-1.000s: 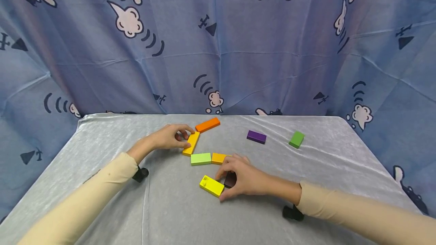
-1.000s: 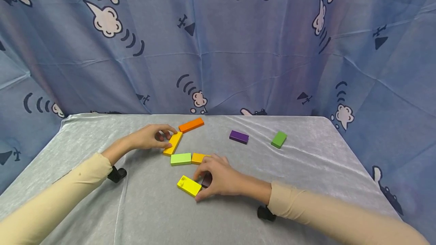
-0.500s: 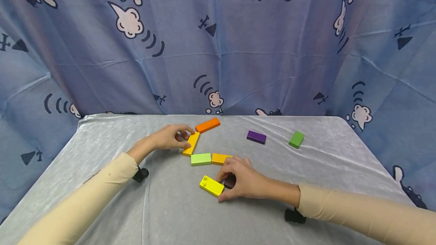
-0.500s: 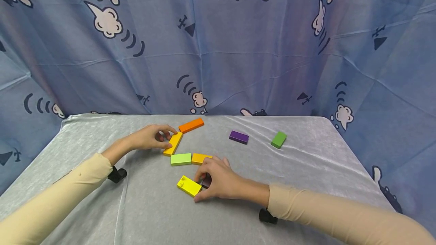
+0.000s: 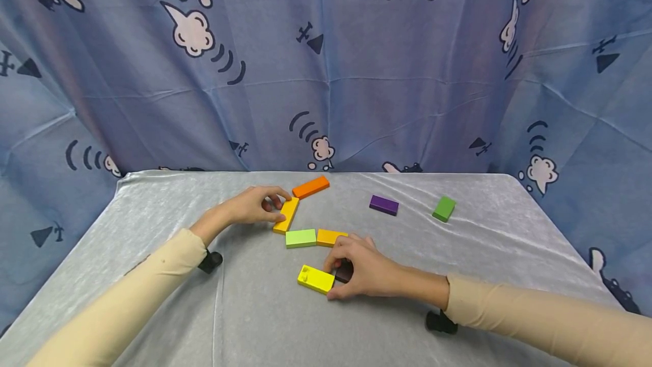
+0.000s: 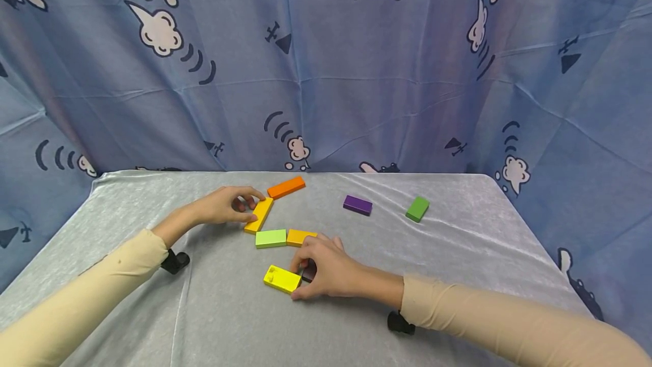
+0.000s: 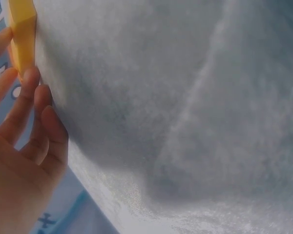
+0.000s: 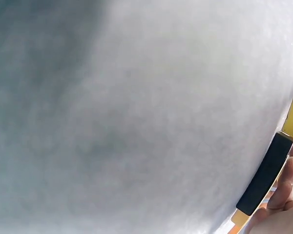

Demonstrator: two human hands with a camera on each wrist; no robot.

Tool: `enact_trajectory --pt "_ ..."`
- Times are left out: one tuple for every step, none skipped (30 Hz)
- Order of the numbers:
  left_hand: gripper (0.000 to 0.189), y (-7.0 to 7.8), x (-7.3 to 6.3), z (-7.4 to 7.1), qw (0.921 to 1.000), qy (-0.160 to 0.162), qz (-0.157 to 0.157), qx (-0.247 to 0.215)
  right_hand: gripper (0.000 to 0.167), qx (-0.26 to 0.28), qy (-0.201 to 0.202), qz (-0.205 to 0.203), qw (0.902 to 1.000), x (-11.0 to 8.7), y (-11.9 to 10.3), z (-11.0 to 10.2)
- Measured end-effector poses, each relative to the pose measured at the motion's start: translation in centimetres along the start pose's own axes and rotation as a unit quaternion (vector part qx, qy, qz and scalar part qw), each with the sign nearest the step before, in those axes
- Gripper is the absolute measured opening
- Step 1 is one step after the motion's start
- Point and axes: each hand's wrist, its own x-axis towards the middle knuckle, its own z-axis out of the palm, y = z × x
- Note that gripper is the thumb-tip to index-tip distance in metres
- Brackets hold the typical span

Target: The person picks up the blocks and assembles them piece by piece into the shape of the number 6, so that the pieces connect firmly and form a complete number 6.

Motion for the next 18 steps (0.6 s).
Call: enact_trajectory --pt "0.047 -0.01 0.00 0.00 1.0000 0.000 0.000 0.000 0.027 0.000 0.000 -0.001 1.0000 -0.01 0.03 -0.01" --pt "0.047 -0.03 0.02 0.01 1.0000 -0.001 0.000 -0.001 0.027 -0.001 0.000 -0.001 1.0000 -0.03 0.05 -0.02" --pt "0.047 -0.06 0.05 0.01 1.0000 -0.001 0.000 -0.001 0.027 0.000 -0.001 0.000 1.0000 -0.05 0.07 -0.02" --pt "0.047 -0.08 0.07 0.02 1.0000 -0.001 0.000 -0.001 0.027 0.000 -0.002 0.001 1.0000 -0.07 0.07 -0.03" --pt "0.047 -0.09 0.10 0.03 1.0000 -0.001 -0.001 0.000 0.027 0.001 -0.003 0.001 1.0000 -0.09 0.06 -0.04" --pt "0.047 -0.10 0.11 0.03 1.0000 -0.001 -0.001 0.000 0.027 0.002 -0.004 0.001 1.0000 -0.10 0.04 -0.05" --pt "0.047 -0.11 0.13 0.03 1.0000 -0.001 0.000 0.000 0.026 0.003 -0.004 0.002 1.0000 -0.11 0.02 -0.06" --pt "0.047 -0.11 0.12 0.04 1.0000 -0.001 0.000 0.000 0.026 0.004 -0.004 0.002 1.0000 -0.11 0.00 -0.07" --pt "0.047 -0.11 0.10 0.04 1.0000 -0.001 0.001 0.000 0.026 0.004 -0.004 0.001 1.0000 -0.11 -0.02 -0.08" --pt "0.047 -0.11 0.08 0.04 1.0000 0.000 0.001 -0.001 0.026 0.004 -0.004 0.000 1.0000 -0.11 -0.04 -0.10" --pt "0.047 -0.10 0.06 0.03 1.0000 0.000 0.001 -0.001 0.027 0.004 -0.004 -0.001 1.0000 -0.11 -0.05 -0.11" --pt "0.047 -0.10 0.04 0.03 1.0000 0.000 0.002 -0.002 0.027 0.004 -0.004 -0.001 1.0000 -0.10 -0.07 -0.12" --pt "0.047 -0.09 0.04 0.03 1.0000 0.000 0.002 -0.002 0.027 0.003 -0.005 -0.001 1.0000 -0.10 -0.08 -0.13" --pt "0.047 -0.09 0.03 0.03 1.0000 0.000 0.003 -0.002 0.027 0.003 -0.006 0.000 1.0000 -0.09 -0.09 -0.13" --pt "0.047 -0.11 0.04 0.03 1.0000 0.000 0.003 -0.001 0.027 0.002 -0.007 0.000 1.0000 -0.08 -0.09 -0.14" --pt "0.047 -0.11 0.04 0.03 1.0000 0.000 0.003 0.000 0.027 0.002 -0.008 0.001 1.0000 -0.08 -0.10 -0.15" --pt "0.047 -0.12 0.04 0.02 1.0000 0.000 0.004 0.000 0.027 0.002 -0.008 0.001 1.0000 -0.06 -0.10 -0.16" --pt "0.047 -0.13 0.04 0.01 1.0000 0.000 0.005 0.000 0.027 0.003 -0.009 0.001 1.0000 -0.05 -0.10 -0.18"
